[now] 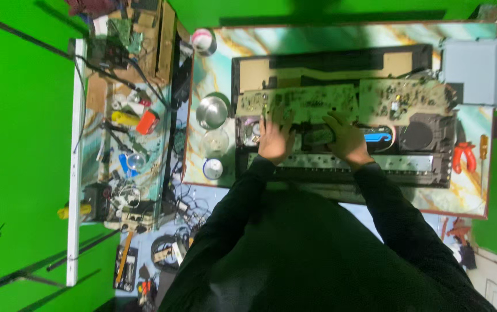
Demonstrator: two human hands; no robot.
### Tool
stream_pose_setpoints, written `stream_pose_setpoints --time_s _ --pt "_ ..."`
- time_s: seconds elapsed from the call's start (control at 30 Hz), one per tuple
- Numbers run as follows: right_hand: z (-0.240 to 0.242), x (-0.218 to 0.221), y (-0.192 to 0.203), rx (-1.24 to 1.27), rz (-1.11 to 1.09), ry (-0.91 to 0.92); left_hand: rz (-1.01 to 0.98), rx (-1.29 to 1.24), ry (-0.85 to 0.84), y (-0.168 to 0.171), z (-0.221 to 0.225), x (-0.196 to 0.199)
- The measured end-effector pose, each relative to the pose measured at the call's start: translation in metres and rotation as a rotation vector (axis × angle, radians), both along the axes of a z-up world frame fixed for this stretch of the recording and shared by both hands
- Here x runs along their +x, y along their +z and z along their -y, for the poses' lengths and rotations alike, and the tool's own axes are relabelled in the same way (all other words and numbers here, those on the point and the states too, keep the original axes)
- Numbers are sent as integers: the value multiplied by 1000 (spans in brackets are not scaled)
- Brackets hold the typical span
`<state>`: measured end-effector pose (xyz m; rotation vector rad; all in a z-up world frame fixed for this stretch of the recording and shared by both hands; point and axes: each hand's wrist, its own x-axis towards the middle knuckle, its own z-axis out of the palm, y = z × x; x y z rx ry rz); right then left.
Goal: The person uses a screwdriver to remove screws from a circuit board inside an electronic keyboard, then picks up a speaker and uses a blue tool to scrape or clean the edges of its housing.
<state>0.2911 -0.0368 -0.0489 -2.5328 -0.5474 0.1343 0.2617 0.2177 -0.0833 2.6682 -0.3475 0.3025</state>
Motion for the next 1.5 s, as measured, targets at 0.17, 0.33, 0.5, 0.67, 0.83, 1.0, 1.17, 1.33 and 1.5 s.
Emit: stream_pose_setpoints --time_s 0.17,0.33,0.5,0.67,0.83,1.0,1.17,1.33,1.5 --pt "-26 -20 -26 211 66 16 90 -156 99 28 -25 -23" --pt "-62 -38 -29 216 -119 49 -40 -281 163 35 -66 -46" --pt "-97 -49 -30 426 -176 57 -188 -218 207 27 -99 -50" --pt "-130 -49 -59 437 31 -3 -143 -120 193 -7 -120 -45" --pt "-162 -49 -61 434 -77 -66 -242 -133 17 -33 -138 -29" --pt "-186 -49 -58 364 -15 -166 -271 -92 -47 -33 -148 -19" --pt "-198 -44 -70 244 -140 -288 -272 71 -123 -25 -153 -7" --pt "-207 -40 -62 514 53 -203 -330 234 -168 -40 -152 -6" --pt "-216 -33 -56 526 -267 -475 -240 214 -174 -23 -152 -2"
